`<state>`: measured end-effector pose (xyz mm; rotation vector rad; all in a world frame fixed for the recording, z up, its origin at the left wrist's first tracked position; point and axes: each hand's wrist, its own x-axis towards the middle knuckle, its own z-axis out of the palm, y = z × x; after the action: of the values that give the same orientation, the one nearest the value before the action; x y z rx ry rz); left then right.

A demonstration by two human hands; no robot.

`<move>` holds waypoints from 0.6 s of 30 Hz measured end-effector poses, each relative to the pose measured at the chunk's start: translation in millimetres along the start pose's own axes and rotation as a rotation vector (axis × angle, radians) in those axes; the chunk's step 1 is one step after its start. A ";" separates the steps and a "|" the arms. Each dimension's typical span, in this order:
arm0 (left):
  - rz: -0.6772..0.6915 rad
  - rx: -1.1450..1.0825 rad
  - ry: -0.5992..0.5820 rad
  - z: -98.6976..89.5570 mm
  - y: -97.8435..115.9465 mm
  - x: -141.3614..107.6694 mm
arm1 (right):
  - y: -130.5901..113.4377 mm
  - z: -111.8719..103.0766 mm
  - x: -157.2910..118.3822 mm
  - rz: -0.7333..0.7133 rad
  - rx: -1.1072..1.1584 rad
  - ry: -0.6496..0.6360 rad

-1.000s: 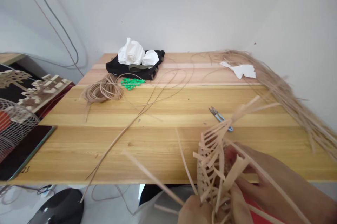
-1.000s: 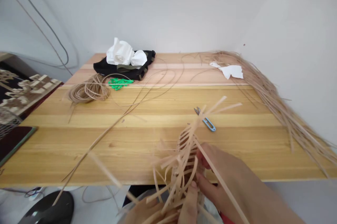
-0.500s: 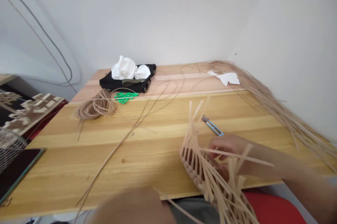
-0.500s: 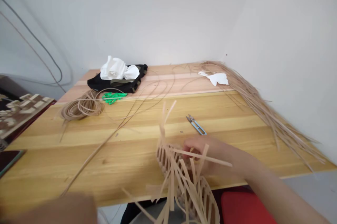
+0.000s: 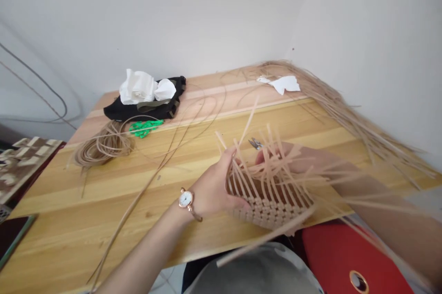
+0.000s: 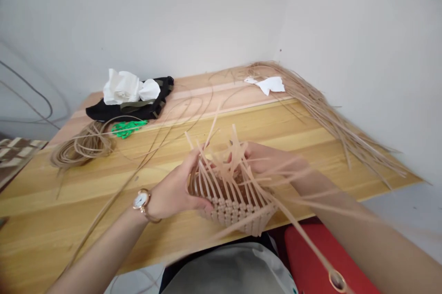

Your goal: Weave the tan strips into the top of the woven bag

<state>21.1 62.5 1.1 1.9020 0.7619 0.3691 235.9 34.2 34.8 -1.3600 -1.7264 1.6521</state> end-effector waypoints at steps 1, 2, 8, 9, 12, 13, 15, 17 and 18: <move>0.001 -0.018 0.000 0.0 -0.7 1.1 | 0.4 -2.0 -2.2 0.016 0.040 -0.013; 0.004 -0.037 -0.002 -0.5 -1.2 2.4 | 1.5 -4.6 -4.2 0.040 0.072 -0.029; 0.012 -0.251 -0.016 -2.1 -6.3 13.1 | 17.5 -20.7 -12.4 0.203 0.132 0.016; 0.021 -0.313 -0.030 -1.7 -6.8 14.8 | 20.3 -22.5 -12.6 0.205 0.146 0.025; 0.010 -0.470 -0.081 -0.6 -5.4 19.2 | 27.2 -26.7 -10.2 0.188 0.208 -0.021; -0.010 -0.487 -0.082 -0.3 -4.1 20.5 | 28.8 -27.5 -8.8 0.176 0.219 -0.045; -0.072 -0.438 -0.033 0.2 -0.9 23.2 | 30.7 -27.9 -5.4 0.151 0.218 -0.077; -0.126 -0.326 0.045 0.4 2.4 26.1 | 31.1 -26.1 -1.5 0.138 0.207 -0.079; -0.141 -0.268 0.076 0.4 3.8 27.6 | 31.2 -24.5 0.7 0.134 0.195 -0.049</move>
<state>43.4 79.2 2.1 1.5818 0.8472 0.4341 266.9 42.8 11.6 -1.3782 -1.4822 1.8863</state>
